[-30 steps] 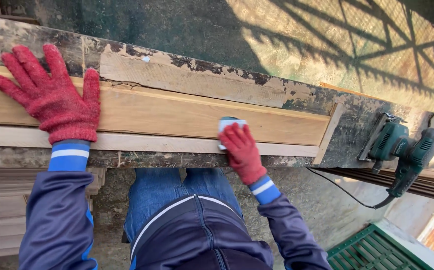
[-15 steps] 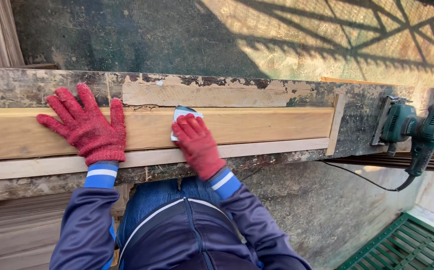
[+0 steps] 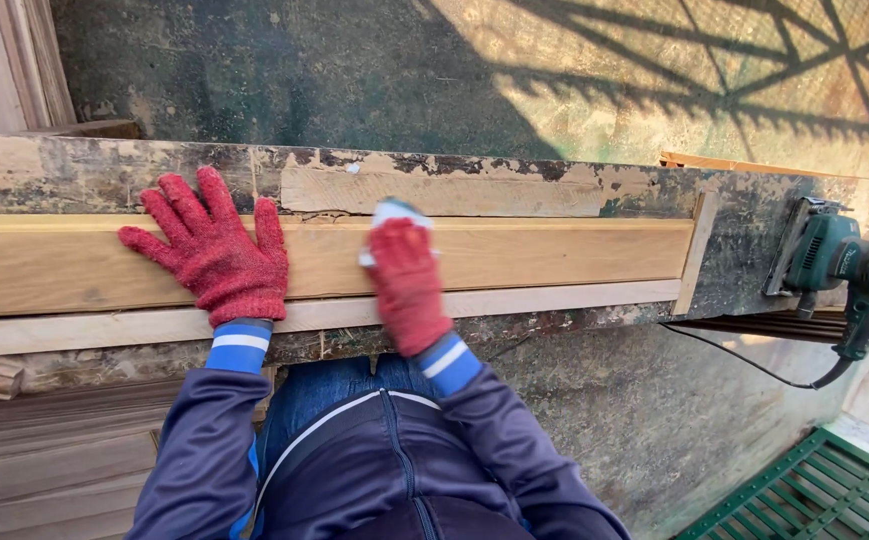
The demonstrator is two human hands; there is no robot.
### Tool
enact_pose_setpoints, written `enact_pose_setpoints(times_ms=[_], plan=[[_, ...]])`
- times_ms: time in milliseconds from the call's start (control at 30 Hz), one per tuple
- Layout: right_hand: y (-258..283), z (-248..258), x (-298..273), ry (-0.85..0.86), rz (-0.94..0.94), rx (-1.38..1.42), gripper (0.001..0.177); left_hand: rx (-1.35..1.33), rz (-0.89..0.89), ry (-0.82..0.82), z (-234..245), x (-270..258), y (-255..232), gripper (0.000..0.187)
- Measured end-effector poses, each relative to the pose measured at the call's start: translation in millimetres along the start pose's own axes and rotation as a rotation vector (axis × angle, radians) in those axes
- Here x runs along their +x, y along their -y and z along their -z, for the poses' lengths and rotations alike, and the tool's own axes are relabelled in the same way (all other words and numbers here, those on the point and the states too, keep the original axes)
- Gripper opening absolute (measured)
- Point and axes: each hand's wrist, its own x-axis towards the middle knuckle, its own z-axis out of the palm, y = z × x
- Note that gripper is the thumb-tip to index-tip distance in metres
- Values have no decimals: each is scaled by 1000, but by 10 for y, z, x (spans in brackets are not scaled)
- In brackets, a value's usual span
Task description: Sanding a wooden board using a power sander and then finishing manually with sandpaper.
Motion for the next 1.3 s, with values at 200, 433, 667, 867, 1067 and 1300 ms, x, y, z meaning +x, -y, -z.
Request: enact_pose_setpoints(times_ms=[200,433,667,867,1067,1300], plan=[[-648,103,-365,344,226,-137,65,10,-43,-41,2,41,-1,70],[-1731,1017,-427,-221,-473,-267,29,-10,-29,-18,40,33,-17,71],[-16,26,-389,308,125,-104,58,-48,-27,-16,39,12,-17,74],[-727,481,-403,438,427,-150,62,-31,5,53,98,-2,-41,75],[-2412,1722,-733,465,376,-263,59,171,90,160,42,-94,-33,79],[-3503,2733,-549,592,491,-308,60,114,445,0,-181,-619,-1078,85]])
